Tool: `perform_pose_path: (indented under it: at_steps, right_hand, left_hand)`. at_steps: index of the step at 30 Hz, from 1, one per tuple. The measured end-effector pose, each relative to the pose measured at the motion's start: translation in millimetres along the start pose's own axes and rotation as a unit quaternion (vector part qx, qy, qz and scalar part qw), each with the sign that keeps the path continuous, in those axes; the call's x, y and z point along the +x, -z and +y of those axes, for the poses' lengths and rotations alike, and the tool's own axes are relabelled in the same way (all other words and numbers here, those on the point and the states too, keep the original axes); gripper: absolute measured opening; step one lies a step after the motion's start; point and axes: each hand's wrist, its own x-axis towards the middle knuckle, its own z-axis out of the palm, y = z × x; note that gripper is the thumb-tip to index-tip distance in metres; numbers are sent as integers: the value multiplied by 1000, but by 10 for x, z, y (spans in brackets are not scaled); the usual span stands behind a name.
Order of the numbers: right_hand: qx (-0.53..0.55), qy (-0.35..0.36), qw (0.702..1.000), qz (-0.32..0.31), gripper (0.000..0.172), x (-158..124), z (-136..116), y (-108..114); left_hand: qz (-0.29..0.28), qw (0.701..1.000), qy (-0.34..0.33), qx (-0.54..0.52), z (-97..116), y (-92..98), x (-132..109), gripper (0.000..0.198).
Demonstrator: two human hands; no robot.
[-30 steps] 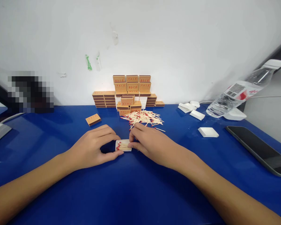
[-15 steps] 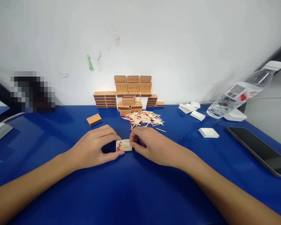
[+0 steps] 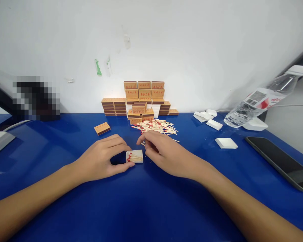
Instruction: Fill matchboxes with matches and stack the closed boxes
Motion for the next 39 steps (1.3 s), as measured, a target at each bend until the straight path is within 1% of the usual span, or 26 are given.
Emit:
perform_pose_path:
  at_steps: [3,6,8,10,12,16,19,23,29,36,39]
  right_hand:
    - [53,-29,998,26,15,19,-16,0]
    - [124,-45,990,46,18,34,-50,-28]
    - [153,-57,986,47,20,43,-60,-68]
    - [139,-56,988,37,19,52,-49,-110]
    - [97,-37,994,27,17,61,-22,-135]
    - [19,-2,999,41,15,60,30,-116]
    - [-10,14,1000,25,11,40,46,-102]
    - [-25,23,999,13,10,24,50,-121]
    - [-36,21,999,13,8,43,56,-104]
    - [-37,17,999,-4,10,15,-7,-145]
    - [-39,27,999,2,10,12,-14,-147]
  left_hand:
    - [3,1000,-1,-3,-2,-2,2,22]
    - [10,1000,-1,-4,-3,-4,-2,23]
    - [16,1000,-2,-3,0,-2,-3,23]
    - [18,1000,-2,-3,5,3,-1,23]
    - [19,1000,1,-3,9,7,2,22]
    - [10,1000,9,-2,10,6,6,22]
    - [8,1000,5,-2,6,-1,4,22]
    - [9,1000,-1,-2,2,-7,2,24]
    - [10,1000,-3,-5,4,-2,3,23]
    - [8,1000,-6,-2,5,-2,-1,24]
    - [9,1000,-7,-2,3,-3,-2,23]
